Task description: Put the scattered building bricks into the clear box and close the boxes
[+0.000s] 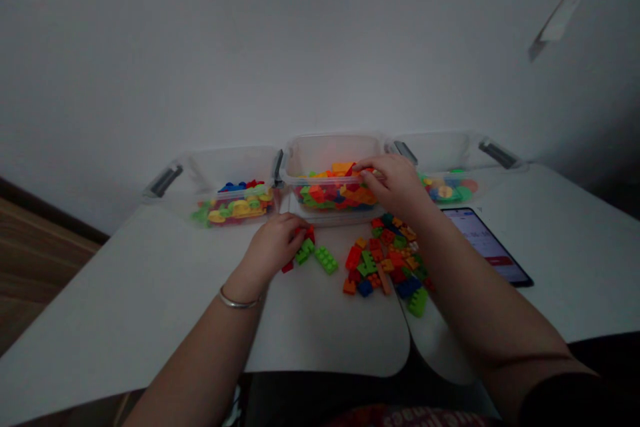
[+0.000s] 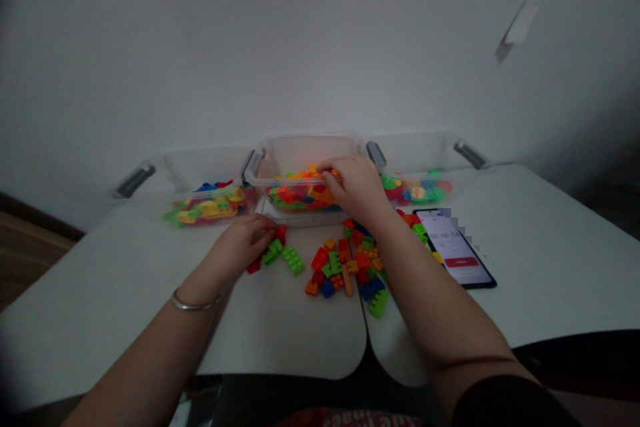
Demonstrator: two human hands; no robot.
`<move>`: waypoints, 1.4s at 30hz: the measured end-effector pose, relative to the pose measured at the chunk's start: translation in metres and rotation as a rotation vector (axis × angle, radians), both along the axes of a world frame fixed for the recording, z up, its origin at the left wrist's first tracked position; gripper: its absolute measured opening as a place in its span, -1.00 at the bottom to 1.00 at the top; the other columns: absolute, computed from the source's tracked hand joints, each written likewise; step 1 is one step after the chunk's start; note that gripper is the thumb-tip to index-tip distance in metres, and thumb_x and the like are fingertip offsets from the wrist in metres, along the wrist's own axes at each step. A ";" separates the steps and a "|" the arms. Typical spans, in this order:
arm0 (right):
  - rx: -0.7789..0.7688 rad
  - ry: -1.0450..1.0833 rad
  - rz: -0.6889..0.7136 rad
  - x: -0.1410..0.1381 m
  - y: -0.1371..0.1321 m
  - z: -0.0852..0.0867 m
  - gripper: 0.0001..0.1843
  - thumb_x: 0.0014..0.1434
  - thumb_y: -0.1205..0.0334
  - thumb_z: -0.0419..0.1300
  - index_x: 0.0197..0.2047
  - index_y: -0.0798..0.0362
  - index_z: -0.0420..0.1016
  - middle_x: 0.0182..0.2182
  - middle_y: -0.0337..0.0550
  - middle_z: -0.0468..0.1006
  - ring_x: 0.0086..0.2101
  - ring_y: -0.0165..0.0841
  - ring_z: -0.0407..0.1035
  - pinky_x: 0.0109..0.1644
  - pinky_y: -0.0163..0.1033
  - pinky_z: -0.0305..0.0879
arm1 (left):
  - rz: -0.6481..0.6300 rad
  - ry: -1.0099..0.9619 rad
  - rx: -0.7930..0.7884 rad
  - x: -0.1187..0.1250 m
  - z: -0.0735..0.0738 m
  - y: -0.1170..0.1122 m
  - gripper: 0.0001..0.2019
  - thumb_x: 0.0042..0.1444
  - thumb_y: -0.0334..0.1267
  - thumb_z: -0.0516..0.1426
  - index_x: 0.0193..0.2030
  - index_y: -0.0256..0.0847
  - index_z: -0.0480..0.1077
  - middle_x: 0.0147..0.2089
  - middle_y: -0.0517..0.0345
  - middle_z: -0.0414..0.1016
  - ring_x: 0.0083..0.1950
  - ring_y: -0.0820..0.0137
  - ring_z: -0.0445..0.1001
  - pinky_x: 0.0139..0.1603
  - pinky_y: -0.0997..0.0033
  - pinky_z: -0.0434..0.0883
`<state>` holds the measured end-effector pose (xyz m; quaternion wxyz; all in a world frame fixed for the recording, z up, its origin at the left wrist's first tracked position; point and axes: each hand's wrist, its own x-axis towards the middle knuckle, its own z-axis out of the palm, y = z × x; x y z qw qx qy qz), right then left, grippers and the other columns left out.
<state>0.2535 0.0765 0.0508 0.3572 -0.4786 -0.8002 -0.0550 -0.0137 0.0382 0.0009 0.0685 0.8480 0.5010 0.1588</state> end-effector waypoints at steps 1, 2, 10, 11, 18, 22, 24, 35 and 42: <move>-0.008 -0.012 0.003 0.000 -0.001 0.001 -0.65 0.31 0.20 0.01 -0.08 0.05 0.62 -0.12 -0.03 0.67 -0.08 -0.12 0.46 0.08 0.01 0.25 | 0.000 -0.005 -0.001 0.000 0.000 0.000 -0.79 0.27 -0.37 0.10 -0.08 -0.24 0.57 -0.09 -0.04 0.62 -0.03 0.16 0.55 0.07 0.13 0.46; -0.017 -0.031 0.008 0.000 -0.003 0.002 -0.64 0.32 0.20 0.01 -0.06 0.05 0.62 -0.11 -0.03 0.68 -0.07 -0.12 0.47 0.09 0.01 0.25 | -0.001 -0.011 -0.003 0.000 -0.001 0.000 -0.79 0.27 -0.37 0.11 -0.08 -0.25 0.57 -0.09 -0.04 0.62 -0.03 0.16 0.55 0.07 0.13 0.46; -0.032 -0.051 0.074 0.004 -0.004 0.002 -0.52 0.33 0.18 0.03 0.22 0.17 0.45 0.05 0.11 0.61 0.01 -0.07 0.45 0.13 0.05 0.29 | -0.002 -0.004 -0.011 -0.001 -0.001 0.000 -0.79 0.27 -0.37 0.10 -0.08 -0.24 0.57 -0.08 -0.03 0.62 -0.01 0.17 0.55 0.09 0.13 0.45; -0.024 -0.027 0.088 0.004 -0.003 0.001 -0.52 0.32 0.19 0.04 0.23 0.17 0.43 0.07 0.12 0.59 0.03 -0.07 0.45 0.14 0.05 0.29 | -0.001 -0.005 -0.011 -0.001 -0.001 0.000 -0.78 0.27 -0.37 0.09 -0.08 -0.24 0.57 -0.08 -0.03 0.62 -0.01 0.17 0.55 0.09 0.13 0.45; 0.178 0.117 0.146 -0.001 -0.014 0.008 -0.67 0.30 0.26 0.07 0.08 0.10 0.50 -0.04 0.05 0.63 -0.01 -0.14 0.46 0.14 0.00 0.28 | 0.007 -0.012 0.021 -0.003 -0.003 0.001 -0.79 0.26 -0.37 0.10 -0.08 -0.24 0.57 -0.08 -0.04 0.62 -0.01 0.16 0.54 0.11 0.11 0.44; 0.066 0.057 0.322 -0.014 -0.030 0.015 -0.79 0.32 0.27 0.11 -0.09 0.04 0.57 -0.16 -0.05 0.65 -0.10 -0.23 0.48 0.03 -0.11 0.32 | 0.031 -0.022 0.033 -0.003 -0.002 0.000 -0.78 0.24 -0.37 0.10 -0.09 -0.22 0.58 -0.09 -0.04 0.62 -0.02 0.16 0.55 0.09 0.11 0.45; -0.072 -0.037 0.416 -0.021 -0.037 0.016 -0.80 0.32 0.28 0.12 -0.13 0.03 0.58 -0.16 -0.08 0.64 -0.11 -0.26 0.48 0.00 -0.16 0.33 | 0.048 -0.030 0.033 -0.002 -0.001 -0.001 -0.78 0.23 -0.37 0.11 -0.10 -0.21 0.58 -0.10 -0.03 0.63 -0.03 0.16 0.55 0.09 0.11 0.46; -0.618 -0.547 0.432 -0.038 -0.040 -0.006 -0.66 0.18 0.26 0.24 0.03 0.03 0.61 -0.03 -0.03 0.63 -0.05 -0.12 0.51 0.01 -0.09 0.40 | 0.062 -0.027 0.025 -0.004 -0.001 0.000 -0.78 0.23 -0.38 0.12 -0.09 -0.25 0.59 -0.11 -0.07 0.63 -0.04 0.14 0.57 0.06 0.12 0.48; -0.654 -0.586 0.297 -0.029 -0.036 -0.013 -0.64 0.06 0.43 0.26 -0.07 -0.02 0.66 -0.09 -0.05 0.67 -0.11 -0.10 0.55 -0.08 -0.11 0.44 | 0.059 -0.023 0.029 -0.003 -0.002 0.000 -0.78 0.23 -0.38 0.11 -0.11 -0.23 0.59 -0.12 -0.06 0.63 -0.04 0.15 0.56 0.07 0.10 0.48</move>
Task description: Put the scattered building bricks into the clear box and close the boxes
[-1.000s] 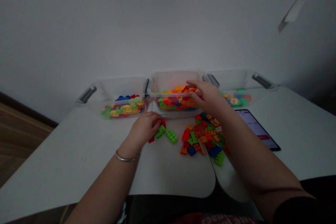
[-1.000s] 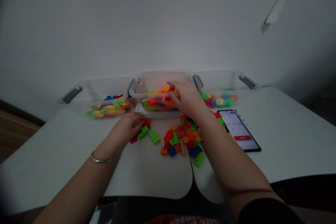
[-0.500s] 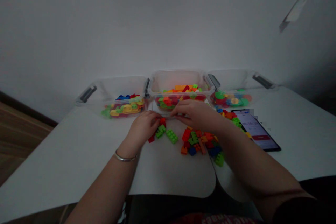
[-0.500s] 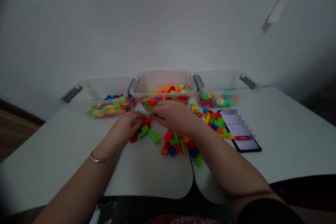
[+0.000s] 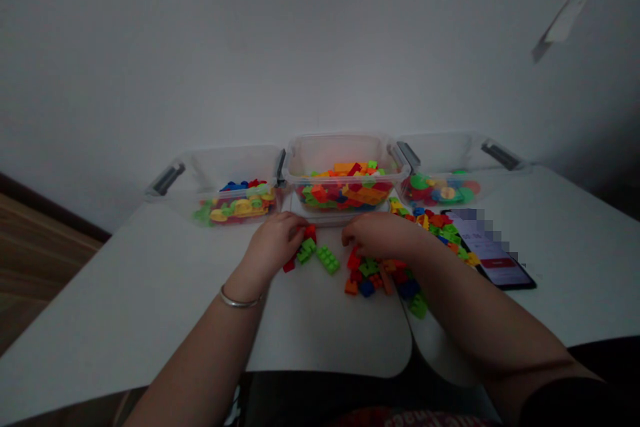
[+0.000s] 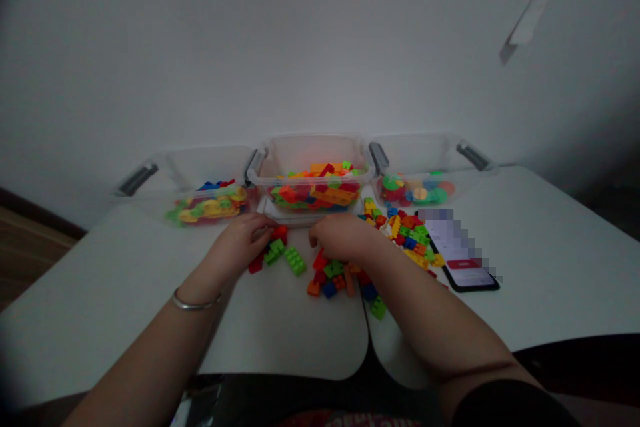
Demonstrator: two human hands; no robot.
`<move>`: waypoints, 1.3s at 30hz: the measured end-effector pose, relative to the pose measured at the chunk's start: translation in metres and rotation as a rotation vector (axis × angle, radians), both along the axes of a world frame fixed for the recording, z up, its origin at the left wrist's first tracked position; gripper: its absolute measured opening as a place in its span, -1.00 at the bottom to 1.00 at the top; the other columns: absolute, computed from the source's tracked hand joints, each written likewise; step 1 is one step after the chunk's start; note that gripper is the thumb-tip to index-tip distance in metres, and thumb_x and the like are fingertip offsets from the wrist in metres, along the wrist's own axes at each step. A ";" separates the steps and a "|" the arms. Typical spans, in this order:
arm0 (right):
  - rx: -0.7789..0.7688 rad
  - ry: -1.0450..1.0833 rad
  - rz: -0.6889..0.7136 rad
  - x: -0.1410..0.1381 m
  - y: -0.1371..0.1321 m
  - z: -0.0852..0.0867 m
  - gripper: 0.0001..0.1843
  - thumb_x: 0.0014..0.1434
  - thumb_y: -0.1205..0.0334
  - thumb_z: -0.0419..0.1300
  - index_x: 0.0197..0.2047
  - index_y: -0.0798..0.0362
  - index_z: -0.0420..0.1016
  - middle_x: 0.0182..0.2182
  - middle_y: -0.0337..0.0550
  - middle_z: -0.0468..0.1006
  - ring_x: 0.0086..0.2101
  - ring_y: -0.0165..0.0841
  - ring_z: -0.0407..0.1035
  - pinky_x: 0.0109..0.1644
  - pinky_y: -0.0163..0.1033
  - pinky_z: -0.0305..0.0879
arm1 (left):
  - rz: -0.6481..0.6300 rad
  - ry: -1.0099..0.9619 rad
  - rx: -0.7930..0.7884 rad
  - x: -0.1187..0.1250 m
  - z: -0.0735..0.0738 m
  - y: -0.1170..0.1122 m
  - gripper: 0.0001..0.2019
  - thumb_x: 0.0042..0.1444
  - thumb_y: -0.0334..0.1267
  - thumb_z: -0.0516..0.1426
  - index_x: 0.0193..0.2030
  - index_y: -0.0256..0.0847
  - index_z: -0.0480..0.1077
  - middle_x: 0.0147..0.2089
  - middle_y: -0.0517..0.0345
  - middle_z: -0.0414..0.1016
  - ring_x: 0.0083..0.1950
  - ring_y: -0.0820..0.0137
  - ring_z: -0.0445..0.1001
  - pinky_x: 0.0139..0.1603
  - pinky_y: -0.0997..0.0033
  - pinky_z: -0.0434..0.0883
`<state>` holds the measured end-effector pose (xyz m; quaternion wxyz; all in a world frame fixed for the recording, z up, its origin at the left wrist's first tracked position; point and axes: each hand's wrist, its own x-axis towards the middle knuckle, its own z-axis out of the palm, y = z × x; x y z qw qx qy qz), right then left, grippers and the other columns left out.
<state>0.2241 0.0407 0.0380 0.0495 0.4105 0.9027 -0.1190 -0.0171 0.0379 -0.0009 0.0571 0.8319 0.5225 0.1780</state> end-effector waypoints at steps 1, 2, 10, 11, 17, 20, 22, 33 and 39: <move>-0.002 0.007 0.011 0.001 0.002 -0.002 -0.64 0.04 0.44 0.26 -0.09 -0.02 0.67 -0.12 -0.06 0.68 -0.13 -0.11 0.55 -0.10 -0.11 0.44 | 0.000 0.000 -0.004 0.000 0.000 0.000 -0.78 0.23 -0.38 0.11 -0.10 -0.23 0.59 -0.12 -0.06 0.62 -0.04 0.14 0.56 0.07 0.10 0.48; -0.008 0.015 0.026 0.001 0.003 -0.003 -0.66 0.04 0.44 0.27 -0.11 -0.02 0.66 -0.14 -0.07 0.68 -0.15 -0.12 0.55 -0.11 -0.12 0.44 | 0.000 -0.002 -0.008 0.001 0.001 0.000 -0.78 0.23 -0.38 0.11 -0.10 -0.23 0.59 -0.11 -0.06 0.62 -0.03 0.14 0.56 0.07 0.11 0.48; -0.062 0.009 0.030 0.000 0.011 -0.002 -0.72 0.10 0.35 0.29 -0.10 0.00 0.65 -0.14 -0.09 0.67 -0.14 -0.18 0.54 -0.12 -0.20 0.39 | -0.005 -0.001 -0.020 0.002 0.001 0.000 -0.78 0.23 -0.37 0.11 -0.11 -0.21 0.59 -0.12 -0.04 0.63 -0.04 0.16 0.56 0.07 0.13 0.47; -0.060 0.012 0.030 0.000 0.012 -0.001 -0.74 0.11 0.34 0.29 -0.10 0.01 0.65 -0.15 -0.08 0.67 -0.14 -0.18 0.54 -0.13 -0.20 0.38 | -0.007 0.000 -0.024 0.002 0.001 0.000 -0.78 0.24 -0.37 0.10 -0.11 -0.22 0.58 -0.11 -0.05 0.63 -0.04 0.16 0.56 0.07 0.13 0.47; -0.001 0.010 0.017 -0.006 0.011 -0.001 -0.78 0.21 0.29 0.19 -0.15 0.03 0.66 -0.17 -0.03 0.67 -0.18 -0.17 0.54 -0.20 -0.20 0.36 | -0.007 -0.008 -0.022 0.001 0.000 0.001 -0.77 0.23 -0.38 0.10 -0.10 -0.23 0.59 -0.11 -0.05 0.62 -0.04 0.16 0.56 0.06 0.13 0.47; 0.050 0.051 -0.011 -0.008 0.010 -0.001 -0.72 0.24 0.31 0.13 -0.09 0.04 0.65 -0.11 -0.02 0.67 -0.14 -0.16 0.54 -0.15 -0.19 0.38 | -0.013 -0.011 -0.024 0.001 0.001 0.001 -0.77 0.23 -0.39 0.10 -0.10 -0.22 0.59 -0.12 -0.04 0.63 -0.04 0.15 0.56 0.07 0.12 0.47; 0.048 0.080 0.018 -0.008 0.010 -0.001 -0.69 0.24 0.30 0.13 -0.03 0.04 0.64 -0.06 -0.03 0.66 -0.10 -0.15 0.53 -0.10 -0.16 0.39 | -0.012 -0.014 -0.030 0.002 0.002 0.001 -0.77 0.23 -0.39 0.10 -0.10 -0.22 0.58 -0.12 -0.04 0.63 -0.04 0.16 0.56 0.08 0.12 0.46; 0.041 0.057 0.077 -0.012 0.007 -0.008 -0.80 0.15 0.22 0.27 -0.14 0.04 0.56 -0.17 -0.05 0.63 -0.22 -0.21 0.49 -0.23 -0.22 0.32 | -0.019 -0.019 -0.019 0.001 -0.001 0.002 -0.79 0.23 -0.36 0.11 -0.11 -0.20 0.58 -0.13 -0.03 0.62 -0.04 0.18 0.55 0.08 0.14 0.46; 0.027 0.204 0.040 0.001 0.001 0.017 -0.75 0.15 0.27 0.22 -0.08 0.04 0.52 -0.18 -0.09 0.63 -0.26 -0.27 0.48 -0.26 -0.24 0.31 | -0.034 -0.015 -0.041 0.002 0.000 0.001 -0.76 0.24 -0.37 0.08 -0.10 -0.19 0.58 -0.14 -0.01 0.63 -0.06 0.20 0.56 0.07 0.18 0.46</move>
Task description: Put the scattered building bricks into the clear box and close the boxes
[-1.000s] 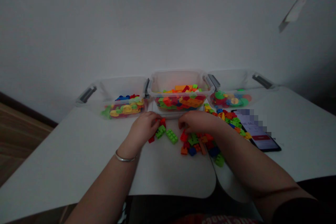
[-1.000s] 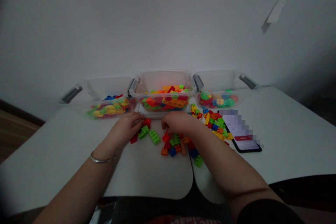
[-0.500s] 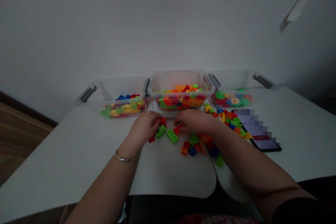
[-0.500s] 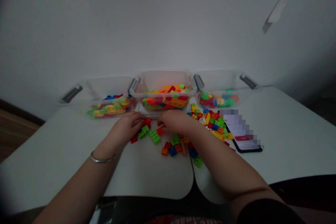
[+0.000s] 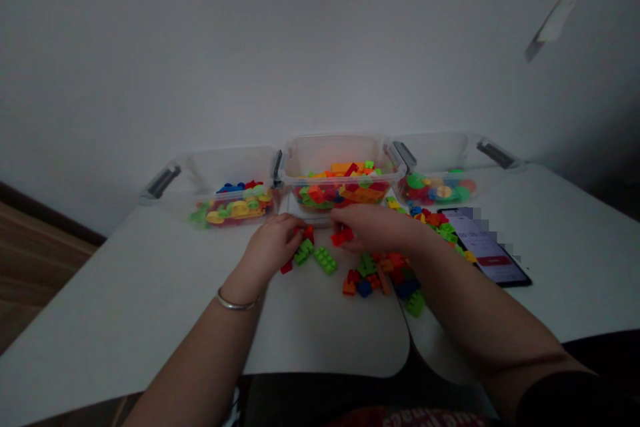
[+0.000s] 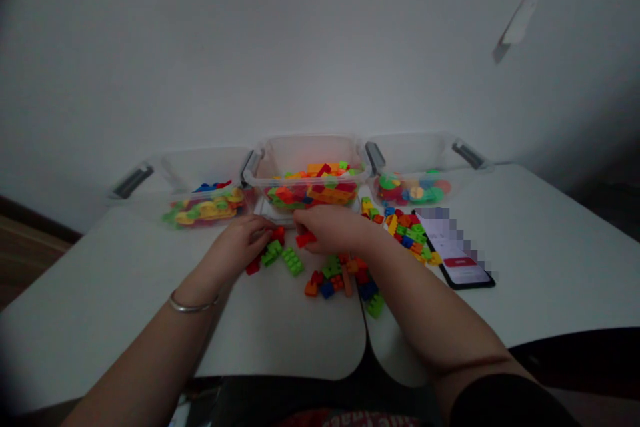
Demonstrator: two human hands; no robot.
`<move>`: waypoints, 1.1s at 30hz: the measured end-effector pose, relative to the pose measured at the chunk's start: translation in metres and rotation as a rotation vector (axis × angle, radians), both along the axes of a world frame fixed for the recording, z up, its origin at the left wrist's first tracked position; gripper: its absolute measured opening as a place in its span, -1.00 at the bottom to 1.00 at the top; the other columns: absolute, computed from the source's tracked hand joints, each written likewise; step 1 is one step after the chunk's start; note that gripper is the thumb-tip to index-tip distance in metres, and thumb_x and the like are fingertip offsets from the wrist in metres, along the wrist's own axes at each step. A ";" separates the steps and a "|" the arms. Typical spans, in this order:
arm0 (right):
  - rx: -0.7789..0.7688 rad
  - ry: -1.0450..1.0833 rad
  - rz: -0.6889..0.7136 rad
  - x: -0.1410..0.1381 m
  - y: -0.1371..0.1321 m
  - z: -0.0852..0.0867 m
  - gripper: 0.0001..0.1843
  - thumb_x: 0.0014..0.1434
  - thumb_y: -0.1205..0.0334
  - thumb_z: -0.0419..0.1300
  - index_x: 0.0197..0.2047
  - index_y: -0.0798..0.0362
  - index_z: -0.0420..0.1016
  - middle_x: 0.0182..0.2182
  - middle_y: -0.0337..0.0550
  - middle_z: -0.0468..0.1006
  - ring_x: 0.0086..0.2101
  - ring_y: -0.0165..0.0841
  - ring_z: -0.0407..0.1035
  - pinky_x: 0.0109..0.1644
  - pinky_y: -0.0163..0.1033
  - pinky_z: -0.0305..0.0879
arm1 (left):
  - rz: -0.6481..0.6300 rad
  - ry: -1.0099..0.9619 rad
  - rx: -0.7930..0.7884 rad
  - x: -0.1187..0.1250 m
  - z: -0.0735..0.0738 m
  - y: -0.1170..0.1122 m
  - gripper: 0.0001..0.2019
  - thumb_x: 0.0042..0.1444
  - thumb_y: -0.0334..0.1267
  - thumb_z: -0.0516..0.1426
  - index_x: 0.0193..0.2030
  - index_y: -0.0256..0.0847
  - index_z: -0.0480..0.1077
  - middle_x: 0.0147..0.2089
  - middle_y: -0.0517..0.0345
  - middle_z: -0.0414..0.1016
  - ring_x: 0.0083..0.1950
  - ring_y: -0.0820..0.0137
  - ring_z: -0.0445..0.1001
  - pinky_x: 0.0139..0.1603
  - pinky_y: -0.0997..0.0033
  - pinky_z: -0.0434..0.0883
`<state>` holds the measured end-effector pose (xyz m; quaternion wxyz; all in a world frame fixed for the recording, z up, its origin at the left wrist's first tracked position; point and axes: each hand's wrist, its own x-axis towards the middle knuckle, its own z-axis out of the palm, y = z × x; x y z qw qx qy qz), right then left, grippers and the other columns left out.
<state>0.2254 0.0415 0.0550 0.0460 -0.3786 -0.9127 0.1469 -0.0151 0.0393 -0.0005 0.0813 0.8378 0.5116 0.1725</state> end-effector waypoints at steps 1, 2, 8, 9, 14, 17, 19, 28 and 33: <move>0.010 0.072 -0.020 0.005 -0.001 0.007 -0.70 0.16 0.27 0.21 -0.01 0.04 0.51 -0.16 -0.08 0.63 -0.24 -0.27 0.48 -0.23 -0.23 0.34 | -0.001 -0.004 -0.001 0.000 0.000 0.000 -0.76 0.24 -0.36 0.08 -0.10 -0.20 0.58 -0.13 -0.02 0.63 -0.06 0.20 0.56 0.07 0.17 0.46; 0.035 0.160 -0.028 0.012 -0.002 0.013 -0.61 0.17 0.30 0.20 0.09 0.04 0.47 -0.08 -0.07 0.63 -0.19 -0.28 0.49 -0.16 -0.23 0.37 | -0.002 -0.011 0.001 0.000 0.000 0.000 -0.77 0.24 -0.36 0.08 -0.11 -0.20 0.58 -0.12 -0.03 0.63 -0.06 0.19 0.56 0.07 0.15 0.46; 0.536 0.492 -0.189 0.049 0.013 0.025 -0.57 0.27 0.28 0.13 0.19 -0.06 0.49 0.01 -0.05 0.59 0.02 -0.18 0.44 0.13 -0.01 0.35 | -0.002 -0.050 -0.010 -0.001 -0.002 0.001 -0.77 0.23 -0.36 0.09 -0.12 -0.20 0.59 -0.11 -0.02 0.63 -0.06 0.22 0.56 0.09 0.17 0.45; 0.597 0.525 -0.264 0.053 0.018 0.023 -0.60 0.27 0.28 0.13 0.15 -0.07 0.53 -0.01 -0.04 0.59 0.01 -0.17 0.45 0.14 0.02 0.35 | -0.003 -0.052 -0.013 -0.001 -0.002 0.001 -0.77 0.23 -0.36 0.09 -0.12 -0.20 0.59 -0.11 -0.02 0.63 -0.06 0.23 0.56 0.09 0.17 0.46; 0.615 0.498 -0.414 0.064 0.038 0.007 -0.71 0.25 0.27 0.15 -0.02 -0.05 0.62 -0.06 -0.04 0.62 -0.03 -0.14 0.47 0.11 0.04 0.38 | -0.005 -0.038 -0.004 -0.001 -0.004 0.002 -0.77 0.24 -0.37 0.08 -0.11 -0.19 0.58 -0.11 -0.02 0.63 -0.06 0.21 0.56 0.09 0.16 0.46; 0.551 0.403 -0.405 0.067 0.040 0.006 -0.74 0.25 0.26 0.14 -0.10 0.01 0.65 -0.14 -0.04 0.64 -0.13 -0.16 0.50 0.03 0.00 0.41 | -0.006 -0.034 0.000 -0.001 -0.005 0.003 -0.77 0.24 -0.36 0.09 -0.10 -0.18 0.58 -0.12 -0.01 0.63 -0.05 0.20 0.57 0.08 0.17 0.47; 0.539 0.340 -0.414 0.067 0.037 0.009 -0.75 0.26 0.23 0.13 -0.14 0.02 0.65 -0.18 -0.04 0.65 -0.19 -0.18 0.50 -0.02 -0.02 0.41 | -0.005 -0.034 -0.002 -0.001 -0.005 0.003 -0.77 0.24 -0.36 0.09 -0.10 -0.19 0.58 -0.12 -0.02 0.63 -0.05 0.20 0.57 0.08 0.17 0.47; 0.606 0.072 -0.369 0.055 0.030 0.014 -0.64 0.36 0.22 -0.02 -0.18 0.06 0.63 -0.19 0.00 0.65 -0.16 -0.17 0.47 0.00 -0.04 0.37 | -0.002 -0.034 -0.003 0.001 -0.002 0.001 -0.78 0.24 -0.36 0.10 -0.10 -0.20 0.58 -0.13 -0.02 0.62 -0.05 0.20 0.57 0.08 0.17 0.47; 0.560 0.006 -0.480 0.048 0.021 0.022 -0.57 0.36 0.19 0.00 0.16 0.12 0.51 -0.04 0.08 0.64 -0.09 -0.10 0.51 0.01 -0.01 0.38 | -0.008 -0.030 -0.010 0.000 -0.003 0.002 -0.76 0.25 -0.36 0.08 -0.08 -0.22 0.58 -0.12 -0.03 0.62 -0.03 0.19 0.57 0.10 0.17 0.46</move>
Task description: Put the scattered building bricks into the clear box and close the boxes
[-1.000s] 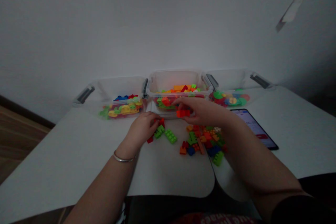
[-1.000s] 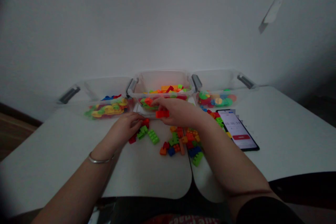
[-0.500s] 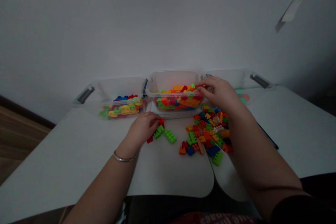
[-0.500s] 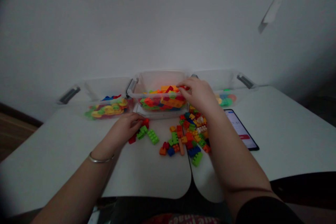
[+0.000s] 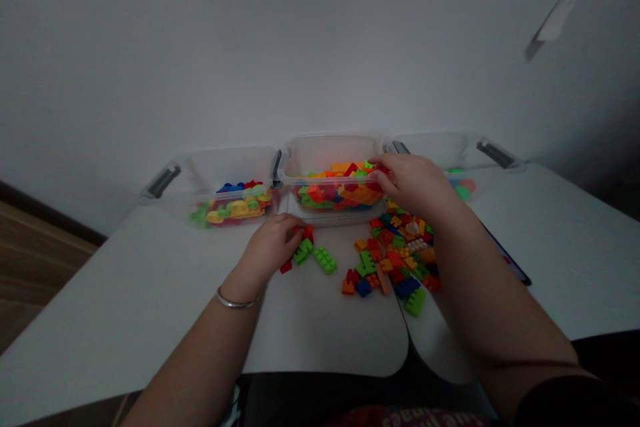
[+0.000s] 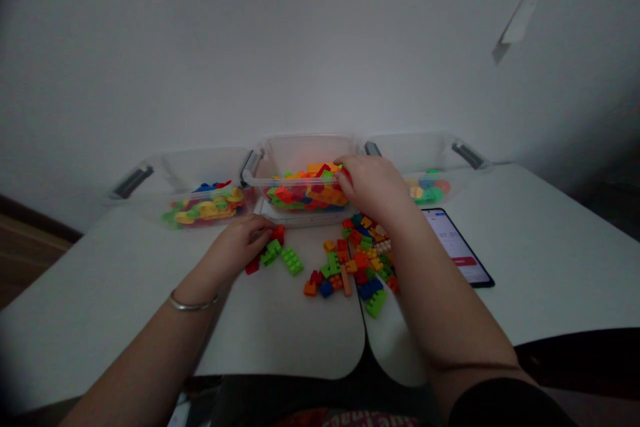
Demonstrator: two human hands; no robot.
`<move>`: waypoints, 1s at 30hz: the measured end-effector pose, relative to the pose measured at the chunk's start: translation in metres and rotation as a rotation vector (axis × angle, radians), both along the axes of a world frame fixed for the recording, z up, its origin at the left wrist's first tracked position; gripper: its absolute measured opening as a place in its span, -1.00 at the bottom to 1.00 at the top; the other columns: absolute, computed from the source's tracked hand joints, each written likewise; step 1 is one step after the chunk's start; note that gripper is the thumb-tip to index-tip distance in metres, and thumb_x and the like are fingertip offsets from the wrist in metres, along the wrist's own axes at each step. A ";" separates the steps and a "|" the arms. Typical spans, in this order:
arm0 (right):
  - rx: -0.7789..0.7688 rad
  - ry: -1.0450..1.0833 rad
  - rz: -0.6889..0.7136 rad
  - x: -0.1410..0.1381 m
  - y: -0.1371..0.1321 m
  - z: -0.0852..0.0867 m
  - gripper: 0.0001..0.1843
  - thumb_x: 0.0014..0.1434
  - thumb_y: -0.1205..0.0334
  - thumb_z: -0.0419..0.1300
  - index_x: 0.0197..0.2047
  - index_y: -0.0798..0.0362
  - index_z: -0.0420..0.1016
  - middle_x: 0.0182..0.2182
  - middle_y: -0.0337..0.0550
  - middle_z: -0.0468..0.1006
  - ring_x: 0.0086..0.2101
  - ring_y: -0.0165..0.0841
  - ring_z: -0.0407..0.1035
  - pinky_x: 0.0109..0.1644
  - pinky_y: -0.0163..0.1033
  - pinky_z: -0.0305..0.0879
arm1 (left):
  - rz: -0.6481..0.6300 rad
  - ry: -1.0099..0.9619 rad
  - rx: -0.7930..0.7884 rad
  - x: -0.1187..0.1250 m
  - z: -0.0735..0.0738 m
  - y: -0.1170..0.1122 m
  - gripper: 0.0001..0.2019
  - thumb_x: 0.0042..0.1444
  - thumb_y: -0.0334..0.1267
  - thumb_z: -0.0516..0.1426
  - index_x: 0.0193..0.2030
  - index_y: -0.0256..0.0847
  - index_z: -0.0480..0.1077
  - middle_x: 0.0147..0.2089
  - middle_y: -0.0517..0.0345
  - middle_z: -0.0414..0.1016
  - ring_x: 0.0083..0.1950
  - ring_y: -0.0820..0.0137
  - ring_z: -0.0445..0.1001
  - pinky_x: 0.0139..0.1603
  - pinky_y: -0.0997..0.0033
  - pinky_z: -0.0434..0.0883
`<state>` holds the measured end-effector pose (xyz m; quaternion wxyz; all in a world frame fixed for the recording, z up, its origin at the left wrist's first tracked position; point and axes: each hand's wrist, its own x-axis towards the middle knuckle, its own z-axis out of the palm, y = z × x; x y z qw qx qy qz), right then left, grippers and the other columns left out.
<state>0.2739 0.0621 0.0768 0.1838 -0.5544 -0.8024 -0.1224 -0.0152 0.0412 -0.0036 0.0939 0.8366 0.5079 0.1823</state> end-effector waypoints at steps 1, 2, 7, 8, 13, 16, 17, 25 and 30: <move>-0.014 -0.001 -0.026 0.000 -0.002 0.002 -0.56 0.36 0.18 0.00 0.19 0.12 0.48 -0.03 0.09 0.64 -0.09 -0.08 0.52 0.00 -0.02 0.39 | 0.000 0.001 0.002 0.000 -0.001 0.000 -0.76 0.25 -0.36 0.08 -0.08 -0.22 0.58 -0.12 -0.03 0.62 -0.03 0.19 0.57 0.10 0.18 0.46; -0.026 -0.002 -0.047 0.000 -0.004 0.004 -0.54 0.36 0.17 -0.01 0.21 0.12 0.47 -0.03 0.10 0.64 -0.09 -0.08 0.53 -0.01 -0.02 0.39 | 0.000 0.001 0.004 -0.001 -0.001 0.000 -0.76 0.25 -0.35 0.08 -0.09 -0.22 0.58 -0.12 -0.02 0.62 -0.04 0.19 0.57 0.09 0.18 0.47; -0.002 0.069 -0.029 0.003 -0.009 0.008 -0.56 0.36 0.18 -0.02 0.18 0.10 0.50 0.03 0.06 0.62 -0.03 -0.08 0.50 0.03 -0.02 0.37 | 0.006 -0.017 0.004 -0.002 -0.003 0.000 -0.76 0.25 -0.34 0.08 -0.09 -0.20 0.59 -0.12 -0.01 0.62 -0.03 0.20 0.57 0.09 0.19 0.47; 0.027 0.095 -0.013 0.004 -0.009 0.008 -0.57 0.36 0.19 -0.01 0.15 0.09 0.52 0.02 0.05 0.62 -0.01 -0.08 0.48 0.05 -0.02 0.36 | 0.006 -0.021 0.003 -0.002 -0.004 0.000 -0.76 0.24 -0.34 0.09 -0.09 -0.20 0.59 -0.12 -0.01 0.62 -0.04 0.20 0.57 0.09 0.18 0.47; 0.084 0.244 0.051 0.001 -0.018 0.014 -0.66 0.32 0.23 0.03 -0.01 0.06 0.60 -0.09 0.00 0.65 -0.10 -0.16 0.50 -0.03 -0.10 0.36 | 0.006 -0.009 0.007 -0.003 -0.003 0.000 -0.76 0.25 -0.35 0.09 -0.09 -0.21 0.59 -0.12 -0.03 0.62 -0.04 0.19 0.56 0.09 0.15 0.46; -0.090 0.258 0.134 -0.007 -0.025 0.016 -0.70 0.30 0.22 0.08 -0.06 0.01 0.62 -0.20 -0.09 0.67 -0.27 -0.27 0.51 -0.19 -0.19 0.35 | 0.009 0.003 0.003 -0.002 -0.002 0.000 -0.78 0.24 -0.36 0.10 -0.11 -0.22 0.58 -0.12 -0.03 0.62 -0.05 0.20 0.56 0.08 0.16 0.46; -0.162 0.232 0.183 -0.010 -0.026 0.015 -0.72 0.29 0.23 0.09 -0.07 0.00 0.63 -0.22 -0.11 0.68 -0.29 -0.28 0.50 -0.21 -0.20 0.34 | 0.010 0.005 0.004 -0.002 -0.002 0.000 -0.79 0.24 -0.36 0.11 -0.12 -0.22 0.58 -0.11 -0.03 0.62 -0.05 0.20 0.56 0.08 0.17 0.46; -0.532 -0.165 0.277 -0.036 -0.024 -0.012 -0.74 0.21 0.23 0.18 -0.09 -0.05 0.65 -0.12 -0.11 0.69 -0.14 -0.19 0.55 -0.17 -0.20 0.36 | 0.019 0.006 0.010 0.000 0.001 -0.002 -0.81 0.24 -0.35 0.12 -0.13 -0.23 0.58 -0.12 -0.02 0.62 -0.05 0.19 0.56 0.06 0.18 0.46; -0.616 -0.333 0.151 -0.047 -0.023 -0.026 -0.67 0.13 0.26 0.23 -0.03 0.03 0.64 -0.07 0.02 0.67 -0.08 -0.08 0.55 -0.16 -0.16 0.41 | 0.013 0.006 0.012 -0.002 -0.002 -0.001 -0.80 0.24 -0.34 0.12 -0.12 -0.23 0.58 -0.14 -0.02 0.62 -0.05 0.18 0.55 0.05 0.17 0.45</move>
